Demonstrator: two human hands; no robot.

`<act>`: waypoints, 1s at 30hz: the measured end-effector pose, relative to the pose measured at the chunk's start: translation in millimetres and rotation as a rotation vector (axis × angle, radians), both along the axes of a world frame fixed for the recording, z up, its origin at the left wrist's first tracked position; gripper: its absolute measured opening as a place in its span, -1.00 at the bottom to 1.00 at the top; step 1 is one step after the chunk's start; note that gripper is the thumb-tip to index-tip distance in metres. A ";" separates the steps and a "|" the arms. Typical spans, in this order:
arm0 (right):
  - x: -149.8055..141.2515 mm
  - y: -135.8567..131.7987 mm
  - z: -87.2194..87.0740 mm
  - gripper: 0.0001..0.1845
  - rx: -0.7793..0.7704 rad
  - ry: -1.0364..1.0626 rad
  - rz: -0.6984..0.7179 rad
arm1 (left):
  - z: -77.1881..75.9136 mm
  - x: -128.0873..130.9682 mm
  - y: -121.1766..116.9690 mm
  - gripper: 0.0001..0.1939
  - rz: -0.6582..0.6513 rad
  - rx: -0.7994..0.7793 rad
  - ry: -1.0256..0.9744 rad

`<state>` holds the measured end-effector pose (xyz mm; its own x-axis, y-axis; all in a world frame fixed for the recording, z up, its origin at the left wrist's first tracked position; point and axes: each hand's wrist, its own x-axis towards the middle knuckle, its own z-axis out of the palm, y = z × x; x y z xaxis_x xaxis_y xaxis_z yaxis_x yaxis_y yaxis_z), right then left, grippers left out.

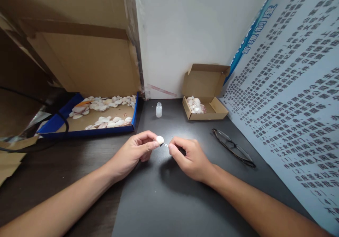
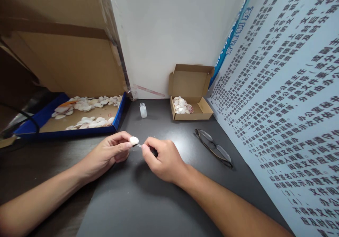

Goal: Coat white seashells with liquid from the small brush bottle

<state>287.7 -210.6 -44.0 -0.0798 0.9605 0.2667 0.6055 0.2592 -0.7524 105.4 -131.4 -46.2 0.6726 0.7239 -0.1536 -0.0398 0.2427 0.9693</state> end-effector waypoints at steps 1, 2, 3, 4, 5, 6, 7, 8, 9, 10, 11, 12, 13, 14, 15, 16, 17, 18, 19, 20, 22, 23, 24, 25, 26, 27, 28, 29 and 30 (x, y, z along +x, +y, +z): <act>0.4 0.3 0.0 -0.72 -0.003 -0.001 -0.016 | 0.3 -0.1 0.0 -0.75 -0.004 -0.016 -0.003; 0.7 0.7 -0.1 -0.72 -0.005 -0.001 -0.029 | 0.4 -0.2 0.1 -0.75 -0.008 -0.028 -0.007; 1.0 1.0 -0.2 -0.71 -0.006 -0.002 -0.043 | 0.2 -0.4 0.2 -0.75 -0.013 -0.037 -0.013; 1.2 1.4 -0.4 -0.71 -0.007 -0.004 -0.058 | -0.2 -0.6 0.4 -0.75 -0.018 -0.043 -0.018; 1.3 1.6 -0.4 -0.71 -0.009 -0.007 -0.072 | -0.8 -0.9 0.6 -0.76 -0.023 -0.047 -0.022; 1.4 1.8 -0.5 -0.70 -0.010 -0.012 -0.086 | -1.5 -1.2 0.8 -0.76 -0.026 -0.050 -0.026; 1.4 1.8 -0.5 -0.70 -0.011 -0.016 -0.097 | -2.2 -1.5 1.0 -0.76 -0.030 -0.051 -0.029; 1.3 1.7 -0.4 -0.70 -0.013 -0.018 -0.102 | -2.9 -1.8 1.2 -0.77 -0.032 -0.046 -0.028; 1.2 1.5 -0.3 -0.70 -0.014 -0.016 -0.100 | -3.4 -2.0 1.4 -0.78 -0.031 -0.036 -0.024; 1.0 1.3 -0.1 -0.71 -0.015 -0.012 -0.090 | -3.8 -2.2 1.6 -0.79 -0.029 -0.020 -0.017; 0.9 1.0 0.1 -0.71 -0.017 -0.008 -0.079 | -4.0 -2.4 1.7 -0.79 -0.026 -0.002 -0.009; 0.6 0.7 0.2 -0.72 -0.018 -0.004 -0.068 | -4.1 -2.4 1.9 -0.80 -0.023 0.015 -0.002; 0.4 0.5 0.3 -0.72 -0.018 0.000 -0.059 | -4.0 -2.4 2.1 -0.80 -0.021 0.029 0.003; 0.2 0.4 0.5 -0.72 -0.016 0.002 -0.052 | -3.9 -2.3 2.2 -0.80 -0.019 0.039 0.006; 0.0 0.4 0.6 -0.72 -0.012 0.003 -0.047 | -3.8 -2.1 2.4 -0.80 -0.018 0.045 0.008; -0.2 0.4 0.7 -0.73 -0.009 0.004 -0.041 | -3.8 -1.8 2.5 -0.79 -0.017 0.051 0.009; -0.3 0.3 0.7 -0.73 -0.004 0.005 -0.032 | -3.7 -1.5 2.6 -0.79 -0.016 0.056 0.011; -0.4 0.1 0.8 -0.73 0.000 0.008 -0.019 | -3.7 -1.2 2.8 -0.79 -0.015 0.059 0.011; -0.5 -0.3 0.8 -0.73 0.004 0.012 -0.002 | -3.7 -0.9 2.9 -0.78 -0.017 0.060 0.011; -0.6 -0.9 0.9 -0.73 0.009 0.015 0.014 | -3.8 -0.6 3.0 -0.78 -0.022 0.062 0.009; -0.8 -2.3 0.9 -0.72 0.020 0.027 0.049 | -4.2 -0.3 3.2 -0.77 -0.033 0.066 0.002; -0.8 -2.9 0.9 -0.72 0.027 0.033 0.065 | -4.4 -0.3 3.3 -0.77 -0.038 0.068 -0.003; -0.8 -3.3 0.8 -0.71 0.032 0.037 0.079 | -4.7 -0.4 3.4 -0.77 -0.042 0.070 -0.008; -0.7 -3.4 0.6 -0.71 0.037 0.038 0.085 | -5.0 -0.5 3.4 -0.77 -0.044 0.072 -0.011; -0.5 -3.0 0.3 -0.72 0.038 0.035 0.082 | -5.3 -0.8 3.5 -0.76 -0.043 0.071 -0.014; -0.2 -2.2 0.0 -0.72 0.034 0.028 0.064 | -5.5 -1.0 3.5 -0.77 -0.042 0.067 -0.015; 0.3 -1.1 -0.4 -0.72 0.026 0.017 0.034 | -5.8 -1.3 3.6 -0.77 -0.040 0.061 -0.014; 0.8 0.3 -0.8 -0.73 0.013 0.002 -0.004 | -5.9 -1.6 3.6 -0.77 -0.036 0.053 -0.013; 1.3 1.6 -1.1 -0.73 -0.001 -0.014 -0.046 | -6.0 -1.8 3.5 -0.77 -0.031 0.045 -0.013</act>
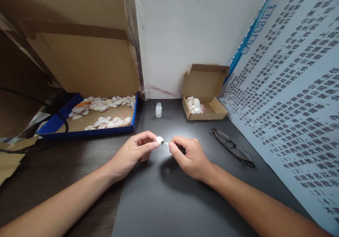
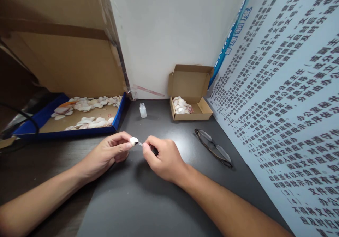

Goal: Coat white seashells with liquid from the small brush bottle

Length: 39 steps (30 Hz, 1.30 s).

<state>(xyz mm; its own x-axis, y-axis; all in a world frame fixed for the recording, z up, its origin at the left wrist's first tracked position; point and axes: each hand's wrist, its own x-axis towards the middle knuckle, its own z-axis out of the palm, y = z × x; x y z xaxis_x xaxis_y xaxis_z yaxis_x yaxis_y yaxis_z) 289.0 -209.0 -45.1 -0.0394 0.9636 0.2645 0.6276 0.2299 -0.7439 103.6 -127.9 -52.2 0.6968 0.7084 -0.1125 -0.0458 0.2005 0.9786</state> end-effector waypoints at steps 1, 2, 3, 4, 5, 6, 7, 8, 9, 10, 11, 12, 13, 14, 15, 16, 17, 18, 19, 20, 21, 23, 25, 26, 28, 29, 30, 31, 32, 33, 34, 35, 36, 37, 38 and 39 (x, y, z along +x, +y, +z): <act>0.5 1.1 -0.1 -0.72 -0.016 -0.016 -0.038 | 0.0 -0.1 -0.1 -0.78 0.004 -0.008 0.001; 0.8 1.8 0.0 -0.72 -0.028 -0.028 -0.064 | 0.2 -0.1 -0.2 -0.78 0.005 -0.011 0.003; 0.9 2.0 0.3 -0.72 -0.035 -0.031 -0.074 | 0.4 -0.1 -0.3 -0.77 0.007 -0.014 0.003; 0.8 1.7 0.8 -0.72 -0.035 -0.024 -0.067 | 0.6 0.0 -0.4 -0.77 0.009 -0.015 0.002; 0.6 1.1 1.3 -0.72 -0.026 -0.010 -0.047 | 0.7 0.1 -0.4 -0.77 0.012 -0.015 0.001; 0.2 0.2 1.8 -0.73 -0.011 0.008 -0.018 | 0.8 0.1 -0.4 -0.77 0.014 -0.014 0.000; -0.3 -0.5 2.1 -0.73 0.005 0.022 0.017 | 0.8 0.1 -0.3 -0.77 0.014 -0.012 -0.001; -0.6 -0.8 2.1 -0.74 0.014 0.026 0.044 | 0.7 0.0 -0.1 -0.77 0.011 -0.008 0.000; -0.7 -0.7 1.8 -0.74 0.014 0.019 0.053 | 0.6 -0.2 0.1 -0.77 0.006 -0.006 0.003; -0.5 0.0 1.2 -0.74 0.003 0.003 0.043 | 0.4 -0.4 0.3 -0.77 0.002 -0.004 0.006; 0.0 1.0 0.5 -0.73 -0.014 -0.021 0.017 | 0.4 -0.5 0.5 -0.77 0.001 -0.006 0.007; 0.7 2.3 -0.1 -0.73 -0.034 -0.045 -0.020 | 0.4 -0.6 0.5 -0.77 0.001 -0.011 0.008; 1.5 3.5 -0.6 -0.72 -0.047 -0.060 -0.056 | 0.6 -0.7 0.5 -0.77 0.002 -0.014 0.008; 2.2 4.3 -0.9 -0.71 -0.051 -0.062 -0.078 | 0.9 -0.6 0.3 -0.77 0.000 -0.015 0.009; 2.8 4.7 -0.8 -0.71 -0.045 -0.050 -0.076 | 1.2 -0.4 0.0 -0.77 -0.005 -0.012 0.010; 3.0 4.7 -0.5 -0.72 -0.032 -0.032 -0.054 | 1.6 -0.2 -0.4 -0.76 -0.017 -0.007 0.012; 3.0 4.3 -0.1 -0.73 -0.018 -0.013 -0.017 | 2.0 0.0 -0.7 -0.76 -0.031 -0.001 0.015; 2.7 3.8 0.3 -0.74 -0.009 -0.004 0.021 | 2.2 0.1 -1.0 -0.76 -0.044 0.005 0.018; 2.3 3.4 0.6 -0.75 -0.008 -0.010 0.044 | 2.3 0.2 -1.2 -0.76 -0.054 0.008 0.018; 2.1 3.3 0.7 -0.75 -0.017 -0.028 0.044 | 2.2 0.3 -1.2 -0.77 -0.060 0.010 0.016; 2.0 3.4 0.7 -0.76 -0.032 -0.052 0.023 | 1.9 0.3 -1.1 -0.78 -0.062 0.010 0.013; 2.4 4.4 0.5 -0.75 -0.058 -0.084 -0.042 | 0.9 0.2 -0.5 -0.80 -0.053 0.008 0.007; 3.4 5.2 0.2 -0.75 -0.048 -0.069 -0.056 | -0.1 0.0 0.2 -0.81 -0.050 0.009 0.014; 3.9 5.4 -0.1 -0.75 -0.035 -0.051 -0.030 | -0.4 -0.1 0.4 -0.82 -0.054 0.012 0.020; 4.6 5.3 -0.9 -0.75 -0.017 -0.030 0.047 | -0.6 -0.4 0.6 -0.83 -0.064 0.020 0.032; 4.9 5.4 -1.5 -0.75 -0.022 -0.037 0.074 | -0.4 -0.5 0.6 -0.83 -0.067 0.021 0.038; 5.3 5.7 -2.1 -0.75 -0.035 -0.056 0.078 | 0.0 -0.5 0.6 -0.84 -0.068 0.020 0.045; 5.7 6.2 -2.5 -0.76 -0.053 -0.078 0.056 | 0.5 -0.6 0.6 -0.84 -0.067 0.015 0.053; 6.1 6.8 -2.7 -0.75 -0.065 -0.092 0.024 | 1.0 -0.6 0.6 -0.84 -0.065 0.008 0.062; 6.6 7.3 -2.6 -0.75 -0.066 -0.094 -0.006 | 1.6 -0.5 0.6 -0.83 -0.064 0.000 0.069; 6.9 7.5 -2.2 -0.75 -0.057 -0.084 -0.019 | 2.2 -0.4 0.7 -0.83 -0.063 -0.007 0.073; 7.1 7.5 -1.5 -0.75 -0.040 -0.066 -0.008 | 2.7 -0.3 0.8 -0.82 -0.065 -0.011 0.072; 7.0 7.2 -0.8 -0.75 -0.023 -0.047 0.024 | 3.2 -0.2 0.8 -0.81 -0.068 -0.014 0.065; 6.7 6.7 -0.2 -0.75 -0.014 -0.034 0.065 | 3.6 0.0 0.9 -0.80 -0.072 -0.018 0.057; 6.2 6.3 0.2 -0.75 -0.018 -0.033 0.100 | 3.9 0.1 0.9 -0.80 -0.075 -0.022 0.049; 5.8 6.0 0.4 -0.75 -0.033 -0.043 0.120 | 4.1 0.2 0.9 -0.79 -0.075 -0.027 0.042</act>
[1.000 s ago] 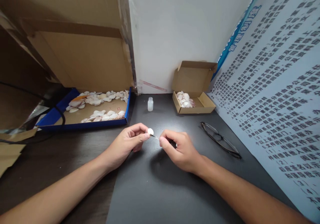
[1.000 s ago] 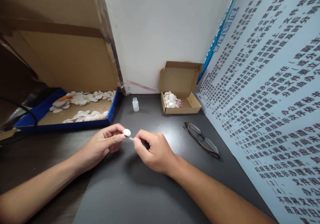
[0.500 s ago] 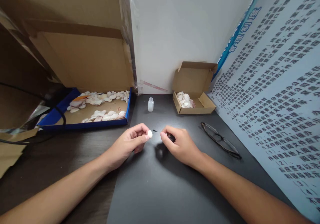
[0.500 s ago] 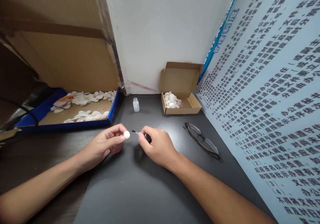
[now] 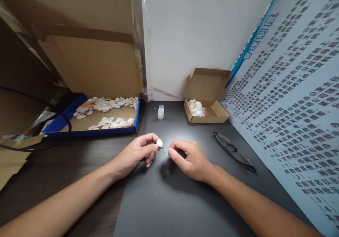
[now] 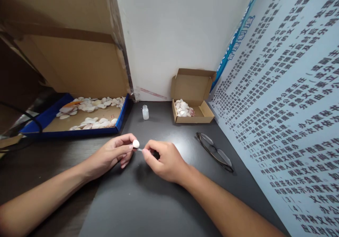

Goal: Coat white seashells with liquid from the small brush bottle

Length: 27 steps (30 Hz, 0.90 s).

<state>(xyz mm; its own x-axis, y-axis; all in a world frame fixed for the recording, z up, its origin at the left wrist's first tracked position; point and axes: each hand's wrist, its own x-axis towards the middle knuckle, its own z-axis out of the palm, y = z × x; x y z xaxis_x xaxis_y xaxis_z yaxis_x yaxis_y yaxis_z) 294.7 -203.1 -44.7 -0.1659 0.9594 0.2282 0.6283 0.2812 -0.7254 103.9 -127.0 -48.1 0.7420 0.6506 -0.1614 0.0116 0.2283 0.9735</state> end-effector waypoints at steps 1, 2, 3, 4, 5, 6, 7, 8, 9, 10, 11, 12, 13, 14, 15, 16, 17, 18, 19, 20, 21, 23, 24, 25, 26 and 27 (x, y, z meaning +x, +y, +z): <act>-0.4 0.0 -0.2 -0.75 -0.020 -0.017 0.001 | 0.2 0.1 -0.1 -0.78 0.003 -0.004 -0.003; -0.6 0.2 -0.6 -0.75 -0.040 -0.035 -0.012 | 0.3 0.2 -0.2 -0.78 0.009 -0.005 -0.003; -0.6 0.7 -1.1 -0.75 -0.056 -0.050 -0.033 | 0.4 0.3 -0.3 -0.77 0.014 -0.003 -0.001; -0.6 1.2 -1.7 -0.74 -0.066 -0.058 -0.051 | 0.5 0.4 -0.3 -0.77 0.017 0.000 0.003; -0.6 1.7 -2.2 -0.74 -0.069 -0.058 -0.060 | 0.6 0.5 -0.4 -0.76 0.018 0.002 0.004; -0.7 1.9 -2.6 -0.74 -0.065 -0.051 -0.060 | 0.9 0.5 -0.5 -0.76 0.017 0.002 0.006; -0.9 1.8 -2.8 -0.74 -0.057 -0.040 -0.055 | 1.2 0.5 -0.5 -0.75 0.015 -0.002 0.007; -1.2 1.3 -2.9 -0.74 -0.044 -0.026 -0.046 | 1.8 0.5 -0.4 -0.75 0.014 -0.008 0.007; -1.7 0.6 -2.7 -0.75 -0.028 -0.011 -0.038 | 2.4 0.5 -0.4 -0.75 0.015 -0.018 0.005; -2.1 -0.3 -2.5 -0.75 -0.010 0.005 -0.034 | 3.1 0.4 -0.4 -0.75 0.016 -0.029 0.001; -2.5 -1.3 -2.2 -0.75 0.009 0.021 -0.032 | 3.9 0.4 -0.5 -0.75 0.017 -0.040 -0.003; -2.9 -2.1 -1.9 -0.75 0.027 0.034 -0.032 | 4.7 0.3 -0.6 -0.76 0.019 -0.048 -0.005; -3.1 -2.7 -1.8 -0.75 0.042 0.045 -0.031 | 5.5 0.2 -0.7 -0.77 0.018 -0.052 -0.005; -3.2 -3.0 -1.8 -0.75 0.052 0.052 -0.028 | 6.1 0.2 -0.9 -0.77 0.016 -0.053 -0.003; -3.3 -3.0 -2.0 -0.76 0.057 0.053 -0.025 | 6.5 0.1 -1.1 -0.78 0.013 -0.053 0.000; -3.3 -2.7 -2.3 -0.77 0.056 0.049 -0.026 | 6.7 0.0 -1.2 -0.78 0.009 -0.050 0.004; -3.3 -2.3 -2.7 -0.77 0.053 0.042 -0.032 | 6.5 -0.1 -1.3 -0.78 0.006 -0.046 0.007; -3.4 -1.7 -3.0 -0.78 0.047 0.034 -0.044 | 6.1 -0.2 -1.2 -0.78 0.003 -0.038 0.011; -3.4 -1.1 -3.3 -0.79 0.041 0.024 -0.061 | 5.3 -0.4 -1.0 -0.77 0.001 -0.026 0.014; -3.5 -0.6 -3.4 -0.79 0.035 0.014 -0.079 | 4.2 -0.7 -0.7 -0.76 -0.001 -0.011 0.016; -3.6 -0.2 -3.4 -0.79 0.031 0.005 -0.097 | 3.0 -0.9 -0.2 -0.76 -0.003 0.004 0.017; -3.8 0.0 -3.0 -0.80 0.025 -0.007 -0.119 | 0.4 -1.5 0.9 -0.76 -0.013 0.024 0.015; -4.0 -0.2 -2.6 -0.81 0.025 -0.007 -0.124 | -0.6 -1.8 1.4 -0.76 -0.019 0.028 0.012; -4.2 -0.6 -2.3 -0.81 0.028 -0.003 -0.122 | -1.5 -2.0 1.8 -0.76 -0.024 0.029 0.011; -4.4 -1.1 -1.9 -0.82 0.036 0.006 -0.114 | -2.0 -2.2 2.0 -0.76 -0.029 0.029 0.012; -4.6 -1.6 -1.7 -0.83 0.046 0.015 -0.101 | -2.2 -2.2 2.1 -0.76 -0.033 0.033 0.014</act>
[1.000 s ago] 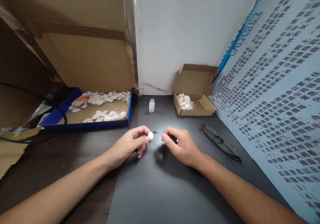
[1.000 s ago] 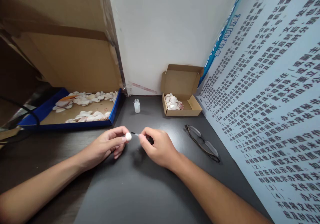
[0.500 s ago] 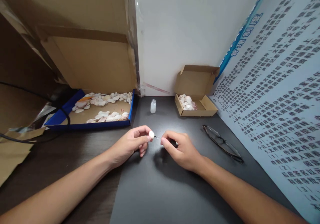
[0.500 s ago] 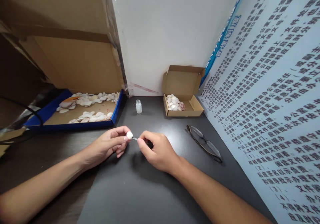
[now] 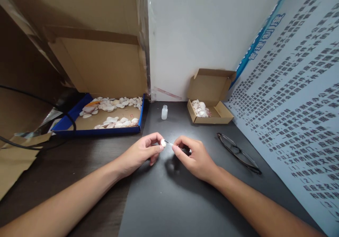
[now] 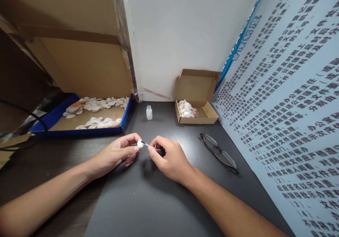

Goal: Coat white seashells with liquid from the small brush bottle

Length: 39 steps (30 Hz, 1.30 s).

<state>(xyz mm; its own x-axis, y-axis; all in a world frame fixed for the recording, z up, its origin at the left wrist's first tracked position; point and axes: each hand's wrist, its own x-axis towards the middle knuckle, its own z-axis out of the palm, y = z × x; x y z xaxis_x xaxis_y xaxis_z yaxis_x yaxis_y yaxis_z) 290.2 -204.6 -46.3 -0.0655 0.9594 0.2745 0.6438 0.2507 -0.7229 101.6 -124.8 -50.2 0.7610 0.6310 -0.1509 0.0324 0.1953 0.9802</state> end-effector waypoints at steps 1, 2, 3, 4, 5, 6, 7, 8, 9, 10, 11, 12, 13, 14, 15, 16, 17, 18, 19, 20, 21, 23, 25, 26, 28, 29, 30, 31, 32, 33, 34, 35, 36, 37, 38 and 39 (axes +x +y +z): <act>-0.2 -0.5 0.2 -0.83 0.011 0.007 0.017 | 0.1 0.0 0.0 -0.76 -0.002 0.007 0.003; -0.4 -0.8 0.1 -0.83 0.019 0.010 0.035 | 0.4 0.1 -0.2 -0.76 -0.002 0.014 0.008; -0.5 -0.9 0.0 -0.84 0.024 0.007 0.049 | 0.7 0.2 -0.4 -0.76 -0.001 0.022 0.013; -0.4 -0.8 -0.4 -0.84 0.024 0.002 0.057 | 1.1 0.3 -0.7 -0.75 0.000 0.027 0.017; -0.2 -0.5 -0.9 -0.84 0.018 -0.005 0.057 | 1.4 0.5 -0.9 -0.75 0.001 0.030 0.017; 0.1 -0.1 -1.5 -0.84 0.010 -0.012 0.049 | 1.5 0.6 -1.1 -0.75 0.003 0.029 0.016; 0.5 0.5 -2.1 -0.83 0.002 -0.018 0.036 | 1.5 0.8 -1.2 -0.75 0.004 0.026 0.014; 1.0 1.0 -2.6 -0.82 -0.004 -0.024 0.019 | 1.5 0.8 -1.2 -0.75 0.004 0.023 0.011; 1.4 1.5 -2.9 -0.80 -0.008 -0.029 0.004 | 1.4 0.9 -1.2 -0.75 0.002 0.020 0.009; 1.6 1.7 -3.0 -0.78 -0.007 -0.034 -0.004 | 1.3 0.9 -1.1 -0.75 0.001 0.017 0.008; 1.7 1.8 -2.8 -0.77 -0.001 -0.037 -0.003 | 1.2 0.8 -1.0 -0.75 -0.001 0.015 0.009; 1.5 1.6 -2.5 -0.76 0.008 -0.038 0.010 | 1.2 0.8 -0.9 -0.75 -0.001 0.014 0.013; 1.1 1.3 -2.1 -0.76 0.019 -0.037 0.033 | 1.2 0.7 -0.8 -0.76 0.000 0.015 0.018; 0.7 1.0 -1.8 -0.76 0.028 -0.037 0.058 | 1.2 0.6 -0.8 -0.76 0.001 0.016 0.021; 0.3 0.8 -1.6 -0.78 0.031 -0.040 0.075 | 1.3 0.5 -0.7 -0.77 0.002 0.019 0.023; 0.1 0.9 -1.5 -0.79 0.027 -0.047 0.077 | 1.4 0.4 -0.7 -0.77 0.003 0.022 0.024; 0.1 1.2 -1.6 -0.80 0.017 -0.058 0.063 | 1.5 0.4 -0.8 -0.78 0.003 0.022 0.024; 0.4 1.7 -1.8 -0.82 0.003 -0.069 0.038 | 1.7 0.4 -0.8 -0.78 0.005 0.022 0.021; 0.9 2.4 -2.0 -0.82 -0.011 -0.077 0.011 | 1.9 0.4 -0.9 -0.78 0.006 0.020 0.020; 1.4 2.9 -2.2 -0.83 -0.021 -0.077 -0.010 | 2.1 0.4 -1.0 -0.78 0.007 0.017 0.022; 1.9 3.2 -2.2 -0.83 -0.023 -0.070 -0.018 | 2.1 0.5 -1.0 -0.78 0.008 0.015 0.026; 2.2 2.6 -1.9 -0.83 -0.001 -0.041 0.007 | 1.6 0.4 -0.8 -0.78 0.005 0.013 0.029; 1.6 0.7 -1.6 -0.84 0.037 -0.023 0.067 | 0.4 0.2 -0.4 -0.78 0.002 0.010 0.024; 1.1 -0.2 -1.6 -0.85 0.051 -0.024 0.093 | -0.2 0.1 -0.2 -0.78 0.000 0.008 0.018; 0.3 -1.1 -2.2 -0.85 0.046 -0.039 0.093 | -1.2 0.0 0.2 -0.79 -0.002 0.004 0.014; 0.1 -1.0 -2.6 -0.85 0.027 -0.049 0.066 | -1.3 0.0 0.2 -0.79 0.000 0.003 0.015; 0.2 -0.6 -2.8 -0.84 0.004 -0.057 0.032 | -1.2 0.0 0.2 -0.79 0.000 0.005 0.017; 0.3 -0.1 -2.9 -0.84 -0.016 -0.058 0.003 | -0.8 0.1 0.0 -0.79 0.001 0.008 0.021; 0.5 0.3 -2.7 -0.84 -0.025 -0.053 -0.012 | -0.1 0.2 -0.2 -0.79 0.002 0.013 0.025; 0.7 0.4 -2.3 -0.84 -0.019 -0.041 -0.007 | 0.8 0.4 -0.5 -0.79 0.003 0.020 0.029; 0.7 0.2 -1.8 -0.83 -0.001 -0.027 0.013 | 1.8 0.6 -0.9 -0.79 0.003 0.029 0.033; 0.5 -0.3 -1.2 -0.83 0.024 -0.014 0.040 | 3.0 0.8 -1.3 -0.79 0.002 0.039 0.039; 0.3 -0.8 -0.7 -0.83 0.048 -0.007 0.065 | 4.2 1.0 -1.7 -0.79 0.000 0.052 0.047; 0.0 -1.3 -0.2 -0.83 0.064 -0.009 0.077 | 5.4 1.2 -2.2 -0.78 -0.005 0.068 0.057; -0.1 -1.4 0.1 -0.83 0.067 -0.019 0.070 | 6.5 1.3 -2.6 -0.78 -0.012 0.087 0.070; 0.0 -1.3 0.3 -0.83 0.060 -0.033 0.048 | 7.5 1.5 -3.0 -0.78 -0.018 0.105 0.082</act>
<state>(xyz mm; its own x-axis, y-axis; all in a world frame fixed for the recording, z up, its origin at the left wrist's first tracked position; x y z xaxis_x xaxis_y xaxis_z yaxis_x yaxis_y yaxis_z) 290.1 -205.9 -46.0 -0.1208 0.9369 0.3281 0.6532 0.3239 -0.6844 103.1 -127.8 -42.7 0.7604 0.6327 -0.1469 0.1160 0.0902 0.9891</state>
